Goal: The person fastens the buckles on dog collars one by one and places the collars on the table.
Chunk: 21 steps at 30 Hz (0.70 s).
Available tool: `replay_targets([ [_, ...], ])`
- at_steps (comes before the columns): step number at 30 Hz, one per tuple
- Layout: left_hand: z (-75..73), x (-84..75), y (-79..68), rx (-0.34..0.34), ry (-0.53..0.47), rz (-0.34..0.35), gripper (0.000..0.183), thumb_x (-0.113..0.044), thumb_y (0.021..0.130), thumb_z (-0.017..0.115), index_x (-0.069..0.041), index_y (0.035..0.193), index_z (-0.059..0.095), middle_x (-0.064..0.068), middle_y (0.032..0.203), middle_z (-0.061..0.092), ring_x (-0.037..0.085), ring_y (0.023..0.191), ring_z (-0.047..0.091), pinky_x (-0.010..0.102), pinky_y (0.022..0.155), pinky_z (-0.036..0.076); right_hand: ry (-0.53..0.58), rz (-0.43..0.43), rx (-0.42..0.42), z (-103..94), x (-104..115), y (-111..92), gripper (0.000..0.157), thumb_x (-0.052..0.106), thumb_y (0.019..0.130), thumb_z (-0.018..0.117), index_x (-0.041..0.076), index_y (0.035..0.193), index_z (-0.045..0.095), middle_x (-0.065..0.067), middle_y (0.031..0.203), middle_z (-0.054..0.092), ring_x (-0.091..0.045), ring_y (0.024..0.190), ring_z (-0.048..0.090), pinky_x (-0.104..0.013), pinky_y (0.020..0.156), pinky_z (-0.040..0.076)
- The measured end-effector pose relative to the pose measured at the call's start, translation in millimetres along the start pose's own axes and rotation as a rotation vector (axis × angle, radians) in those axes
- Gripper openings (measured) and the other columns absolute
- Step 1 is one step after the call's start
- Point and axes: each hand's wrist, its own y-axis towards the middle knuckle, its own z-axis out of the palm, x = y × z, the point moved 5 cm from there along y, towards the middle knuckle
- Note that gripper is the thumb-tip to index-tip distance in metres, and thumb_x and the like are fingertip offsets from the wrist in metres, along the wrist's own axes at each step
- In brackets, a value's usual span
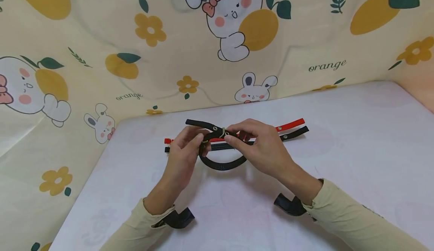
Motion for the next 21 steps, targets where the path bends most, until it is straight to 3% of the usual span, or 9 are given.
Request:
replay_targets([
  [3,-1.2,-4.4,1.0,0.010,-0.046,0.004,0.024,-0.018,0.104,0.048,-0.008,0.125,0.054,-0.001,0.104,0.065,0.014,0.080,0.062,0.026,0.070,0.048,-0.006,-0.015,0.000,0.0,1.1,0.2,0.018,0.024,0.088,0.078,0.027,0.105,0.076,0.013,0.093,0.069,-0.005,0.079,0.059,-0.021,0.069,0.046],
  [7,-5.0,-10.5,1.5,0.003,-0.032,0.016,0.027,-0.020,0.105,0.045,-0.016,0.131,0.052,0.002,0.107,0.062,0.016,0.087,0.064,0.029,0.071,0.053,-0.025,-0.040,0.004,1.2,2.1,0.0,0.018,0.025,0.087,0.078,0.028,0.105,0.076,0.014,0.093,0.070,-0.005,0.079,0.058,-0.022,0.068,0.045],
  [12,-7.3,-13.5,2.3,-0.016,-0.026,-0.001,0.014,-0.016,0.103,0.052,-0.019,0.111,0.062,0.001,0.104,0.061,0.017,0.086,0.067,0.032,0.070,0.057,-0.056,-0.068,0.009,2.7,2.6,-0.8,0.019,0.025,0.086,0.079,0.028,0.105,0.076,0.015,0.094,0.070,-0.004,0.079,0.058,-0.021,0.069,0.045],
  [18,-8.1,-13.3,3.3,-0.007,-0.043,0.012,0.014,-0.009,0.098,0.055,-0.017,0.104,0.065,0.001,0.100,0.060,0.018,0.086,0.066,0.032,0.069,0.058,-0.062,-0.085,0.006,3.4,3.5,-0.7,0.020,0.023,0.086,0.079,0.028,0.105,0.076,0.016,0.095,0.070,-0.004,0.078,0.057,-0.018,0.070,0.045],
  [21,-8.7,-12.3,3.4,-0.001,-0.048,0.010,0.014,-0.006,0.097,0.056,-0.008,0.107,0.066,0.002,0.100,0.061,0.017,0.086,0.064,0.030,0.073,0.057,-0.064,-0.093,0.003,3.4,4.7,-0.9,0.020,0.022,0.086,0.079,0.027,0.105,0.076,0.015,0.095,0.070,-0.004,0.078,0.057,-0.018,0.069,0.045],
])
